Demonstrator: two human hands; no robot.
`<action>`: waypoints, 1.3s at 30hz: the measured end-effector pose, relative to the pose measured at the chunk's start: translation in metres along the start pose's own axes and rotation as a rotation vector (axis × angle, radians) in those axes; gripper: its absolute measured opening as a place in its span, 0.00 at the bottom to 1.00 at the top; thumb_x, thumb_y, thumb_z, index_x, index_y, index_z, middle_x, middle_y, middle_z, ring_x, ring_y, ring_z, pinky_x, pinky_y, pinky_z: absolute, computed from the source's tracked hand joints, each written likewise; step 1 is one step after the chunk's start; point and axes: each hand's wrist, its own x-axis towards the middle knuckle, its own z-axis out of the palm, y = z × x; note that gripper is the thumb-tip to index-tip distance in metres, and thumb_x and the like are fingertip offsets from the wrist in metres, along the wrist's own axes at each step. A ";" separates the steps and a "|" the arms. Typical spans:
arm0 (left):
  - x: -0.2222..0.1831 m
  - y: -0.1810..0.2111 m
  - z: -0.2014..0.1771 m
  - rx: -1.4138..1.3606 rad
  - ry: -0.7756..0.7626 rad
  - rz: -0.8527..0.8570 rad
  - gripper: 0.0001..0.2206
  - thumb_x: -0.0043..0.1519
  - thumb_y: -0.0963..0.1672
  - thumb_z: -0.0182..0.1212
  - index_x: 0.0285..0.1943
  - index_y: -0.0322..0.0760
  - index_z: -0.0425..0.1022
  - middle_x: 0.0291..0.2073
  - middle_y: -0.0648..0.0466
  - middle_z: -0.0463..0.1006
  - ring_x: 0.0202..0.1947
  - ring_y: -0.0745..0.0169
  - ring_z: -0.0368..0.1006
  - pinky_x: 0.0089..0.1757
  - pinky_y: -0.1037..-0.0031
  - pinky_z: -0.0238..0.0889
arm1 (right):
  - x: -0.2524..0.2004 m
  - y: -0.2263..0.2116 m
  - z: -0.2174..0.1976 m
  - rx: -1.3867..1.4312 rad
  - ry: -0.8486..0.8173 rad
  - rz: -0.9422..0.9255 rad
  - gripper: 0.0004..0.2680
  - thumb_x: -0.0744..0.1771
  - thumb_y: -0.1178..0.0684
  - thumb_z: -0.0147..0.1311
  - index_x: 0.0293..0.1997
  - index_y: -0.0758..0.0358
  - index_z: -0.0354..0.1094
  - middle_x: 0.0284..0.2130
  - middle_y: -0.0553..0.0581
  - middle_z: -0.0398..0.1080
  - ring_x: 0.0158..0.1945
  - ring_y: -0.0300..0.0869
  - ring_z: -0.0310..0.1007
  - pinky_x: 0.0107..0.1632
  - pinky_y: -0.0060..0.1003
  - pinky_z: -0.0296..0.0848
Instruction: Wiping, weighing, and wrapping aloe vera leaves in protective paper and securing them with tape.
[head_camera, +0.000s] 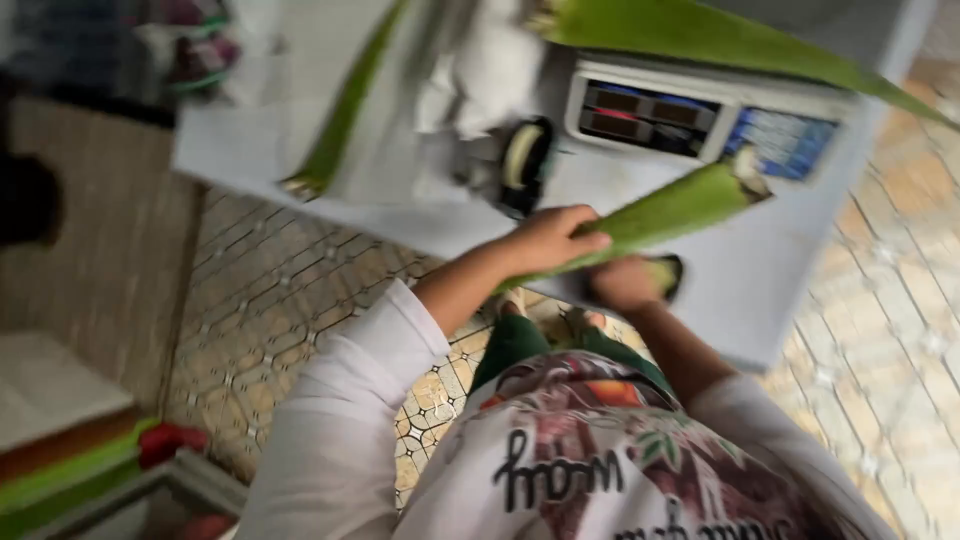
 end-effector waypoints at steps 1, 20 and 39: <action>-0.017 -0.004 -0.007 -0.006 0.047 -0.021 0.23 0.64 0.56 0.54 0.59 0.40 0.74 0.48 0.41 0.82 0.53 0.38 0.77 0.52 0.54 0.70 | -0.011 0.024 -0.012 -0.007 0.015 -0.049 0.06 0.66 0.46 0.55 0.30 0.49 0.71 0.25 0.50 0.72 0.31 0.47 0.77 0.36 0.49 0.75; -0.259 -0.132 -0.106 -0.301 0.630 -0.021 0.21 0.61 0.51 0.65 0.56 0.37 0.73 0.33 0.58 0.74 0.27 0.69 0.64 0.26 0.78 0.53 | -0.024 0.041 -0.139 -0.230 0.734 0.649 0.23 0.64 0.47 0.70 0.65 0.65 0.73 0.46 0.68 0.67 0.45 0.62 0.62 0.35 0.54 0.58; -0.200 -0.254 -0.361 0.793 0.857 0.962 0.11 0.56 0.41 0.67 0.45 0.46 0.72 0.34 0.55 0.70 0.32 0.52 0.73 0.35 0.61 0.63 | 0.371 -0.284 -0.243 0.932 -0.266 0.133 0.17 0.60 0.52 0.68 0.51 0.69 0.76 0.44 0.76 0.78 0.51 0.66 0.76 0.53 0.64 0.69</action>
